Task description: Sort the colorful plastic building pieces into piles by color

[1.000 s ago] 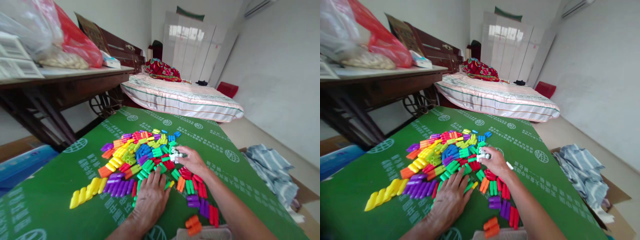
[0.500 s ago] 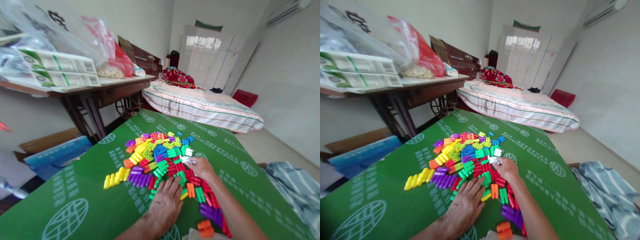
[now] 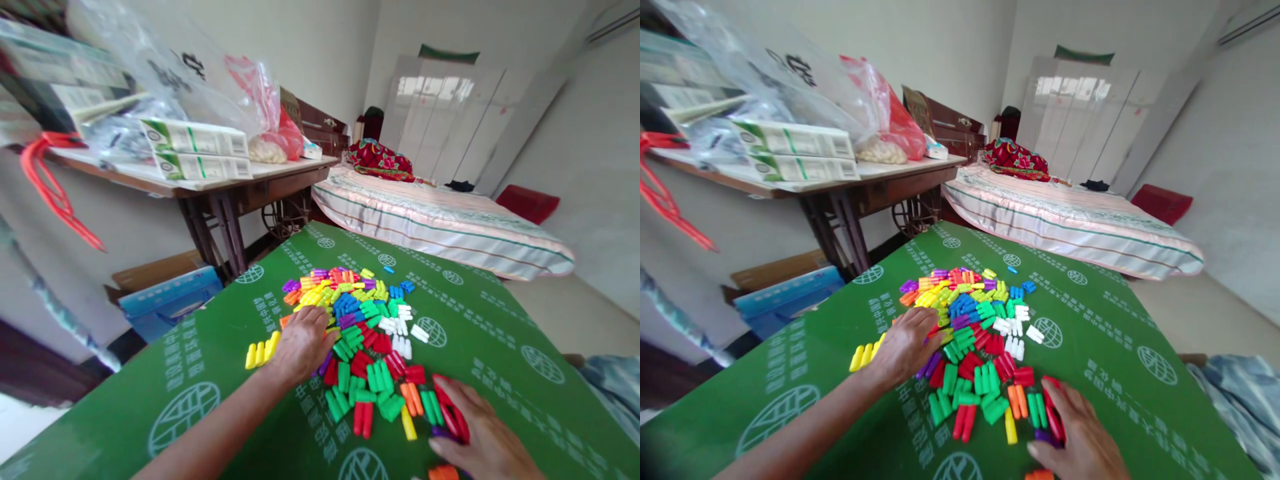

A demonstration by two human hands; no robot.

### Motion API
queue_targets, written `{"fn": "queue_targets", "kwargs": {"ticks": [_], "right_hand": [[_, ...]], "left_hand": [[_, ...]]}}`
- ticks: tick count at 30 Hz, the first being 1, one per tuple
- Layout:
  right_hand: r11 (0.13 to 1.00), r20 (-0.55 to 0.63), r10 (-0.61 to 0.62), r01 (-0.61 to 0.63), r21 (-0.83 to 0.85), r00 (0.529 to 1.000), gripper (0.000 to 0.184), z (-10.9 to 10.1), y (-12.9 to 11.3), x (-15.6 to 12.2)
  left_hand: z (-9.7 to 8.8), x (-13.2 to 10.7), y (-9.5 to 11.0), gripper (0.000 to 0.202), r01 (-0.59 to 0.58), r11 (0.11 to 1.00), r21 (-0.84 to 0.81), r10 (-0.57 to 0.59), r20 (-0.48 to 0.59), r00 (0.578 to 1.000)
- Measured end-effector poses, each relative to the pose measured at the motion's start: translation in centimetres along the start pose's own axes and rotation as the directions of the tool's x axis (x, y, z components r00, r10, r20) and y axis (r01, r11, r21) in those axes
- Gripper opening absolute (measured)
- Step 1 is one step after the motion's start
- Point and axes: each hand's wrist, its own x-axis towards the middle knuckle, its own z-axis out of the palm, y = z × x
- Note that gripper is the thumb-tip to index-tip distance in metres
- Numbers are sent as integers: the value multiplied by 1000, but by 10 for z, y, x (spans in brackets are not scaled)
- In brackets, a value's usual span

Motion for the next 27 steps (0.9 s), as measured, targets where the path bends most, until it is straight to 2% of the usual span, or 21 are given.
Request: {"fn": "queue_targets", "kwargs": {"ticks": [3, 7, 11, 13, 15, 17, 19, 21, 22, 25, 27], "right_hand": [[995, 74, 35, -28, -91, 997, 78, 16, 8, -9], [996, 13, -51, 52, -77, 999, 69, 33, 1, 7], [991, -90, -137, 137, -2, 986, 62, 36, -13, 26], [983, -111, -177, 180, 20, 978, 57, 26, -23, 37], [983, -104, -179, 182, 25, 978, 40, 9, -33, 55], [986, -97, -163, 164, 5, 982, 28, -11, -40, 86], [987, -123, -162, 158, -36, 979, 32, -28, -42, 133], [990, -196, -126, 113, -79, 972, 35, -39, -39, 192], [991, -191, -104, 86, -100, 976, 38, -43, -36, 223], [991, -170, -61, 40, -124, 984, 48, -44, -28, 310], [991, -142, -25, 6, -135, 989, 50, -40, -25, 352]], "left_hand": [[8, 35, 11, 35, -14, 1000, -4, 14, 157, 988], [23, 65, 29, 58, 54, 996, 73, -75, 328, 942], [24, 54, 30, 55, -5, 998, 70, -18, 329, 944], [19, 41, 26, 47, -45, 999, 28, 34, 324, 946], [11, 30, 22, 41, -69, 997, -14, 70, 326, 943], [5, 21, 19, 39, -77, 996, -46, 88, 335, 938], [5, 15, 17, 37, -82, 994, -71, 102, 335, 937], [15, 9, 13, 34, -94, 991, -92, 118, 301, 946], [23, 6, 9, 33, -109, 989, -97, 131, 263, 956], [58, -3, -2, 31, -228, 971, -65, 231, 42, 972], [77, -10, -9, 17, -327, 945, 3, 324, -149, 934]]}}
